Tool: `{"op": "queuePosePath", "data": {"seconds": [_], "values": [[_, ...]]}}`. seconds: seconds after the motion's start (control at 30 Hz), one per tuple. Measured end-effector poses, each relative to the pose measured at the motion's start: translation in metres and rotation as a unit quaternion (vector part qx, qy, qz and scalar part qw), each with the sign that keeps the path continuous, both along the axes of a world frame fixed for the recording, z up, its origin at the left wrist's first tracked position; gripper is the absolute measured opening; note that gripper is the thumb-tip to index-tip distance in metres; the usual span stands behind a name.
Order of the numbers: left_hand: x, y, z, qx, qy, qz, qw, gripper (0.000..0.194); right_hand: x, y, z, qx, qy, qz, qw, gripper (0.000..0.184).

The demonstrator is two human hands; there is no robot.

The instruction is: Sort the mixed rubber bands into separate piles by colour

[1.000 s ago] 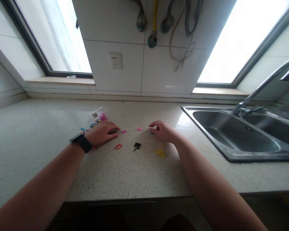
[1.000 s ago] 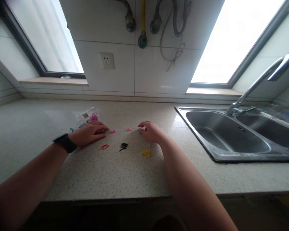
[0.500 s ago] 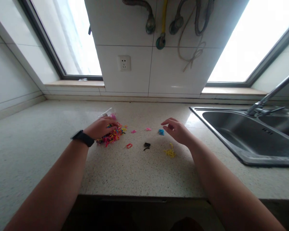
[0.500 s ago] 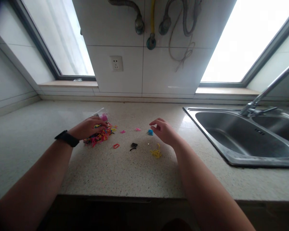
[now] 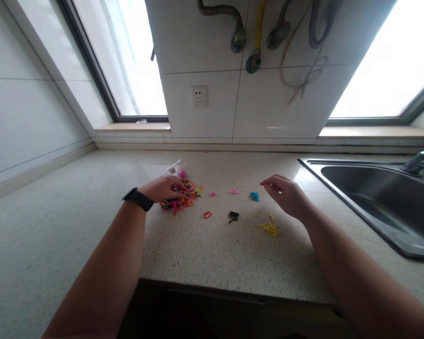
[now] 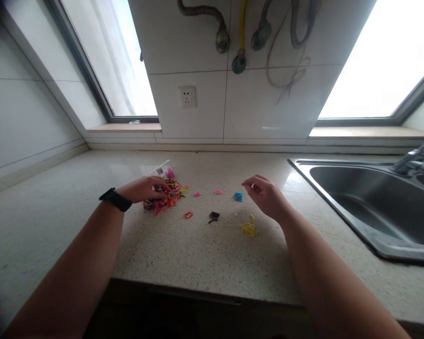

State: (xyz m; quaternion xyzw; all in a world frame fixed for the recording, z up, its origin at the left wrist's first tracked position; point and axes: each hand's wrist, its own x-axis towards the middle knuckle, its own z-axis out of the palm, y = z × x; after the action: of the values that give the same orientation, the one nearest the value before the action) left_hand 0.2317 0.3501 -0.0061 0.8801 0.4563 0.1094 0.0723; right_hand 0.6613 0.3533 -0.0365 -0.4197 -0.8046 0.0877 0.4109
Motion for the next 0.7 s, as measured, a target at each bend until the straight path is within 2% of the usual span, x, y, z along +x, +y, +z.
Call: {"op": "queuePosePath", "data": {"seconds": [0.1, 0.3, 0.47, 0.7], "values": [[-0.006, 0.003, -0.002, -0.025, 0.015, 0.017, 0.999, 0.028, -0.001, 0.000, 0.000, -0.004, -0.007, 0.002, 1.000, 0.022], [-0.023, 0.009, -0.007, 0.003, 0.013, 0.083, 0.996, 0.030, -0.001, -0.001, 0.001, -0.007, -0.017, 0.001, 1.000, 0.023], [-0.027, 0.009, -0.005, 0.029, -0.013, 0.146, 0.989, 0.029, -0.002, -0.002, 0.000, -0.015, -0.023, 0.007, 1.000, 0.023], [-0.025, 0.007, -0.004, 0.021, -0.034, 0.146, 0.988, 0.030, -0.001, -0.003, 0.000, -0.023, -0.035, 0.009, 0.999, 0.020]]}}
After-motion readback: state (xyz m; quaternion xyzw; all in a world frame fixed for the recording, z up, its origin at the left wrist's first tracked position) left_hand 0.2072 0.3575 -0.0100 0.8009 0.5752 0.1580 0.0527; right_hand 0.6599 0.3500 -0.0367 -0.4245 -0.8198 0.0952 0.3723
